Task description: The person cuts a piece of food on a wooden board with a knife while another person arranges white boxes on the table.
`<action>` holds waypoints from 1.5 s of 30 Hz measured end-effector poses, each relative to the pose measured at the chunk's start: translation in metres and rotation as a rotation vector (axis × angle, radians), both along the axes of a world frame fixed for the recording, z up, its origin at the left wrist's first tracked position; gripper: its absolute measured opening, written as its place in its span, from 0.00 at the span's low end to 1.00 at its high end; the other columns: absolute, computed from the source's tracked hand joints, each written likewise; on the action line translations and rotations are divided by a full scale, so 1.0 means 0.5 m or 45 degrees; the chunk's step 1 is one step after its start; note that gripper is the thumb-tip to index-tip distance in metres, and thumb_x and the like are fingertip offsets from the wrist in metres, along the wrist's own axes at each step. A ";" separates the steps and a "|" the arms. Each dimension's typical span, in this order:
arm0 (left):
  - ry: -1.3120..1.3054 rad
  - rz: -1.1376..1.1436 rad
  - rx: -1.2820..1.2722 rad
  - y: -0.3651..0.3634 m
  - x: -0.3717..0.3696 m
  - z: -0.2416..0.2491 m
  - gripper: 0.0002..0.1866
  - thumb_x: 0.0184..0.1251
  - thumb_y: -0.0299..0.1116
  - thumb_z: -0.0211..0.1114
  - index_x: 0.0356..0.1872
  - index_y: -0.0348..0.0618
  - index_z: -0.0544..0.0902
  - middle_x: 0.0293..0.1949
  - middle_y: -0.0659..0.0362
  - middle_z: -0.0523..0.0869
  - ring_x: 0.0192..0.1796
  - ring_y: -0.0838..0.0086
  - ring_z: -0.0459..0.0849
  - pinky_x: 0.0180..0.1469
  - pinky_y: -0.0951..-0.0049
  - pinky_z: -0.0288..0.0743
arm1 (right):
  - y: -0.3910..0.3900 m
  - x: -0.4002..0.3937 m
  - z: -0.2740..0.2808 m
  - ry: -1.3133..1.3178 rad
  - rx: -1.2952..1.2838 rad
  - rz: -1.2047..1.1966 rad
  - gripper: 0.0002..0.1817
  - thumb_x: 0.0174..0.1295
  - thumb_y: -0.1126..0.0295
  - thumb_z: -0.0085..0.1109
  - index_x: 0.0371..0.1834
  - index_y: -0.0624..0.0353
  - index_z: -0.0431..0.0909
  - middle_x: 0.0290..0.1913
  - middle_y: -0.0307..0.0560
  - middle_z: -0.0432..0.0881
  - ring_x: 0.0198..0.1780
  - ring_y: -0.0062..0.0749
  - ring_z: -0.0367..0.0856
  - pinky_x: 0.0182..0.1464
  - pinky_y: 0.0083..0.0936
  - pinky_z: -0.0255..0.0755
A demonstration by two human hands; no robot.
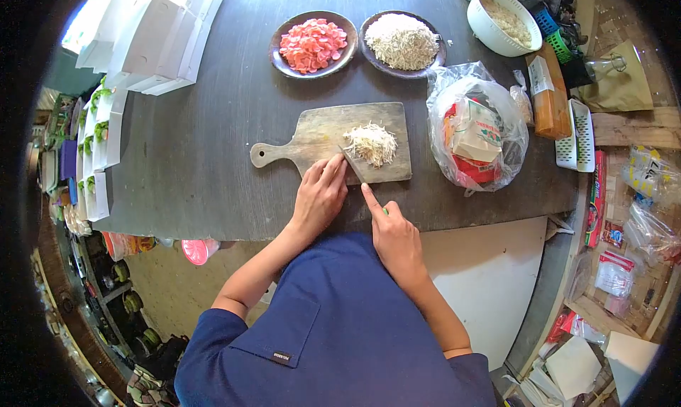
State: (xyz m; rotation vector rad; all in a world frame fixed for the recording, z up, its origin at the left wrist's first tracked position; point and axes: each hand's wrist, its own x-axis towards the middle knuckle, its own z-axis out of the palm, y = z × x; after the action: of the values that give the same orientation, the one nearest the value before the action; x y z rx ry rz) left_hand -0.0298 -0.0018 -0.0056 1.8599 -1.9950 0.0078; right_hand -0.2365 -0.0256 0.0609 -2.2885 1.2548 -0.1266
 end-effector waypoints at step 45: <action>0.067 0.076 -0.110 0.003 -0.013 -0.029 0.28 0.71 0.33 0.70 0.70 0.31 0.82 0.68 0.50 0.82 0.69 0.59 0.81 0.73 0.59 0.75 | -0.018 0.032 -0.005 0.012 -0.040 -0.039 0.35 0.79 0.71 0.58 0.87 0.29 0.71 0.39 0.52 0.77 0.33 0.57 0.88 0.39 0.54 0.85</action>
State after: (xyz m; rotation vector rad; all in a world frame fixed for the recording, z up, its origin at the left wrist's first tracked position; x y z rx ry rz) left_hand -0.0361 -0.0004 -0.0200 1.8457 -1.8739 0.0606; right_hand -0.2206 -0.0344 0.0586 -2.2993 1.3018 -0.1476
